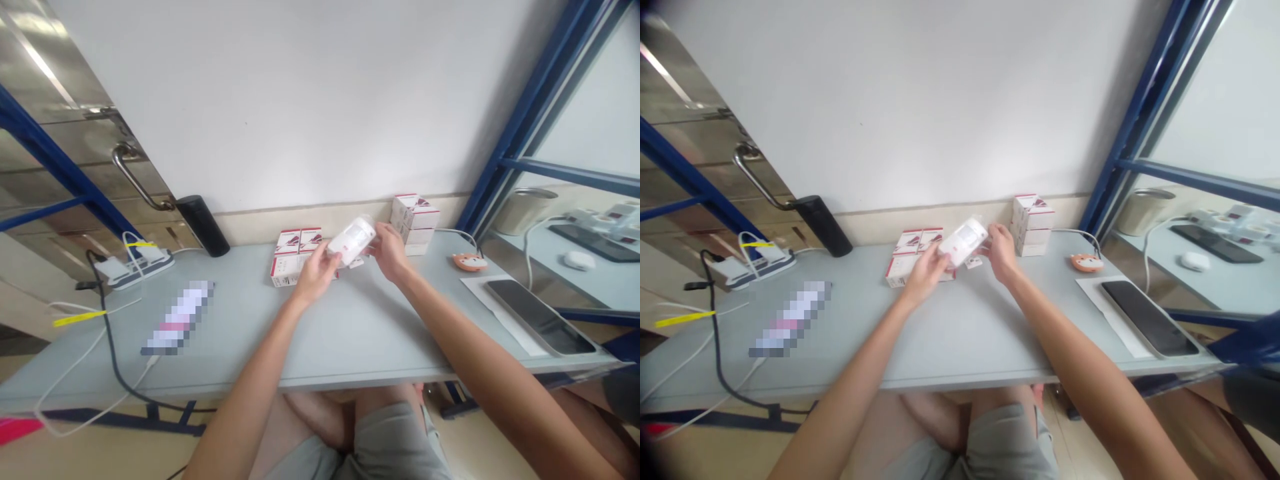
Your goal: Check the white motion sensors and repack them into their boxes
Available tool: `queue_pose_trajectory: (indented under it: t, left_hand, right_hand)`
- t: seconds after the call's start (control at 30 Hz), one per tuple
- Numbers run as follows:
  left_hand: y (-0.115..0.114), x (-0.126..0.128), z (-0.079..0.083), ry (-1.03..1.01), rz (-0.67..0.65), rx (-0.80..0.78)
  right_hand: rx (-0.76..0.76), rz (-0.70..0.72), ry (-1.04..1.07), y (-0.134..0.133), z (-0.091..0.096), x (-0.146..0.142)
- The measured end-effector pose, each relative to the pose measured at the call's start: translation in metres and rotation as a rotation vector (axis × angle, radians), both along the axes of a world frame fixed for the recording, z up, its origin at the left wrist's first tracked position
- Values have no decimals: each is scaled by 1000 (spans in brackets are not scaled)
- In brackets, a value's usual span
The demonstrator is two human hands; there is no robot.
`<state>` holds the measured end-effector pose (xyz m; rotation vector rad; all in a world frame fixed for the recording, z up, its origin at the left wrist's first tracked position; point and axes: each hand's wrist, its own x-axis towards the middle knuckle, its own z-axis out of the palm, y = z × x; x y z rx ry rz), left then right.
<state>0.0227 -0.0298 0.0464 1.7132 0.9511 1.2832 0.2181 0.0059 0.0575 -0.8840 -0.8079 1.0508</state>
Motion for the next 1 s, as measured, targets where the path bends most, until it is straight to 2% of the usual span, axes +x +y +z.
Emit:
queue_pose_trajectory:
  t: [0.13,0.2,0.3,0.43,0.53,0.6,0.7,0.8,0.9,1.0]
  left_hand:
    - [0,8,1,-188,-84,-176]
    - [1,7,1,-261,-125,-245]
    - [1,5,2,-323,-214,-325]
    - [-2,6,0,-446,-401,-521]
    - [-5,7,0,-471,-507,-641]
    - [-6,6,2,-473,-524,-647]
    - [-7,2,8,-557,-502,-666]
    - [-8,-2,15,-644,-483,-694]
    - [-10,-4,23,-745,-494,-681]
    - [-11,-3,28,-826,-456,-701]
  right_hand:
    - [123,185,-61,-15,12,-8]
    - [207,192,-190,-21,16,-9]
    - [248,64,-307,-25,18,-8]
    - [266,-86,-307,-20,17,-1]
    - [276,-277,-261,-10,14,10]
    - [315,-419,-254,-3,11,19]
    - [395,-598,-363,3,8,30]
    - [403,-721,-447,4,3,32]
    - [335,-714,-578,5,-7,26]
    - [147,-543,-755,12,-26,19]
